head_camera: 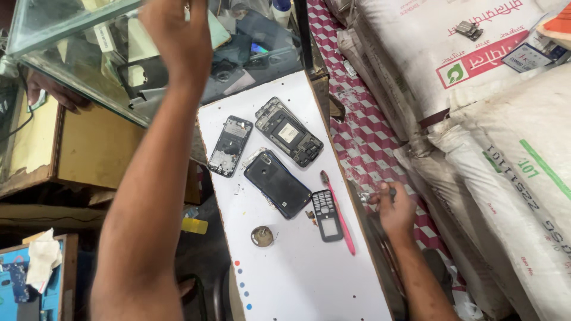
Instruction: The person uses a screwdriver to manipulate small components inside a disassembled mobile phone chassis. They repeatedly pick up a small cylindrical object, place it on the table, and continue working on the phone's internal circuitry.
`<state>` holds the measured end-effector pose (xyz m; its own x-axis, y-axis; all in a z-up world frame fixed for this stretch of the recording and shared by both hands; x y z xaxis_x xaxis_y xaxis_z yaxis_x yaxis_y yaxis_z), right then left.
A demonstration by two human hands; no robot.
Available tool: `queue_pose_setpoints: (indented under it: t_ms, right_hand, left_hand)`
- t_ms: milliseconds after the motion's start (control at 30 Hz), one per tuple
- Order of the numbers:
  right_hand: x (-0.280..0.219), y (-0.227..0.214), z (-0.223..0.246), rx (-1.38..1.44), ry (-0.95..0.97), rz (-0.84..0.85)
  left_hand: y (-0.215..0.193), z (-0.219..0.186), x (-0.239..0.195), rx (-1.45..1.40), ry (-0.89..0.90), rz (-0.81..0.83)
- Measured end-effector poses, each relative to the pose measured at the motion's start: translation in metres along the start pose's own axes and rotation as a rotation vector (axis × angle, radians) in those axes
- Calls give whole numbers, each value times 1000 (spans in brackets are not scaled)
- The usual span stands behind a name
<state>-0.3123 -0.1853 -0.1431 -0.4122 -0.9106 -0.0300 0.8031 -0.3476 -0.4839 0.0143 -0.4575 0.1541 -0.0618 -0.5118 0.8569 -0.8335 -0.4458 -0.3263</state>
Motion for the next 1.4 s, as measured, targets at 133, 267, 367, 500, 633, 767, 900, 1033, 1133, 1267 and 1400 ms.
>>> queue_pose_setpoints:
  t_ms: [133, 267, 367, 500, 633, 767, 900, 1033, 1133, 1267, 1400]
  right_hand:
    - [-1, 4, -8, 29, 4, 17]
    - [0, 4, -8, 80, -61, 15]
    - [-1, 3, -13, 182, 39, 45]
    - [3, 1, -17, 211, 55, 77]
    - [8, -1, -14, 302, 93, 121]
    - [5, -5, -11, 306, 12, 109]
    - [9, -3, -8, 301, -16, 125]
    - [11, 1, -13, 253, 8, 162]
    - [11, 0, -22, 140, -43, 153]
    - [10, 1, -28, 159, -105, 155]
    - [9, 0, -24, 220, -52, 206]
  left_hand:
    - [-66, -34, -98, -26, -47, 126]
    - [-152, -54, -207, 89, -424, 116]
    - [-205, -53, -299, -70, -741, -79]
    - [-247, -46, -429, 17, -956, -255]
    - [-257, -66, -520, -95, -1198, -482]
    - [-248, -102, -533, -222, -1125, -528]
    - [-239, -116, -522, -59, -1124, -412]
    - [-237, -103, -523, -13, -1005, -429]
    - [-231, -98, -534, 382, -876, -117]
    - [-228, -106, -553, 180, -1339, -17]
    - [-234, -142, -545, 233, -1316, 42]
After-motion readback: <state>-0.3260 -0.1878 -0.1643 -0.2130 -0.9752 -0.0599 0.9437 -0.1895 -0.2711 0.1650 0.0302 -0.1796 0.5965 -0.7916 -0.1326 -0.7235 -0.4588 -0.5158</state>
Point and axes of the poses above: each hand's wrist, its own x-axis towards the middle knuckle, its own y-axis out of the palm, z = x × y, the point moved 2 cm from there along x, towards the middle knuckle, and after that the axes turned 8 degrees about -x, right-handed, at the moved point
